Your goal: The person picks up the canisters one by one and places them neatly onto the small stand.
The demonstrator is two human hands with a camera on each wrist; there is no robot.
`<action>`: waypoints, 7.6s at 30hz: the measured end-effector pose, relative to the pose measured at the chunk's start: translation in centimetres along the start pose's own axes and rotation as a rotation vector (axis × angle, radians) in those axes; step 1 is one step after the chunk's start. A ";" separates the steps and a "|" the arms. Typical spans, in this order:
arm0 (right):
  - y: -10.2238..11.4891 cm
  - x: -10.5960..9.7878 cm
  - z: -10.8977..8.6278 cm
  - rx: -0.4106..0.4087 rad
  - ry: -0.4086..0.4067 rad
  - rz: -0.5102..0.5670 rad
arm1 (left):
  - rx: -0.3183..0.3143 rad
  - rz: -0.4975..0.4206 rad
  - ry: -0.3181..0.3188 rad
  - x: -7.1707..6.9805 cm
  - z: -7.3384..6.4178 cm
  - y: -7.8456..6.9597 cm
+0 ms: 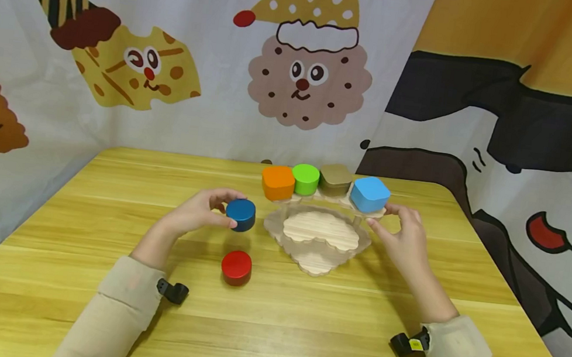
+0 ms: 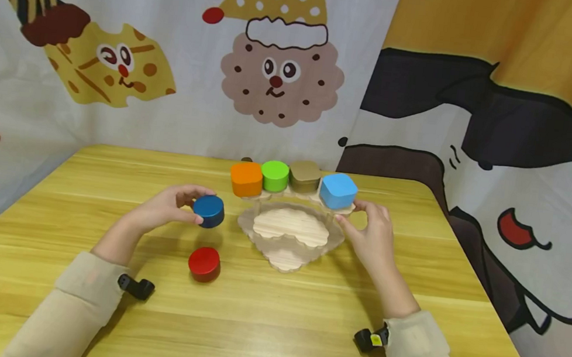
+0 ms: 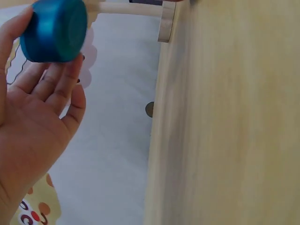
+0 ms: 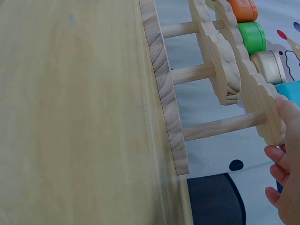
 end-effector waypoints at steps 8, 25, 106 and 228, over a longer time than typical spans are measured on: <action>0.1 0.0 0.0 0.003 0.004 -0.004 | 0.036 -0.008 0.035 0.8 -0.1 -1.3; -0.1 0.2 0.1 -0.009 -0.018 0.003 | 0.121 0.066 0.118 4.2 0.0 -3.7; 0.2 0.2 0.0 -0.010 -0.011 -0.005 | 0.102 0.022 -0.203 17.5 7.3 -3.6; 0.1 0.1 0.0 0.004 0.000 -0.002 | -0.120 0.085 0.158 5.3 -5.1 2.7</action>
Point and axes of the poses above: each hand's wrist, its own z-axis towards the middle knuckle, its own x-axis out of the palm, y = z × x, the point moved 2 cm from there along z, towards the middle knuckle, and after that the axes turned 14 degrees about -z, right-handed, at the moved point
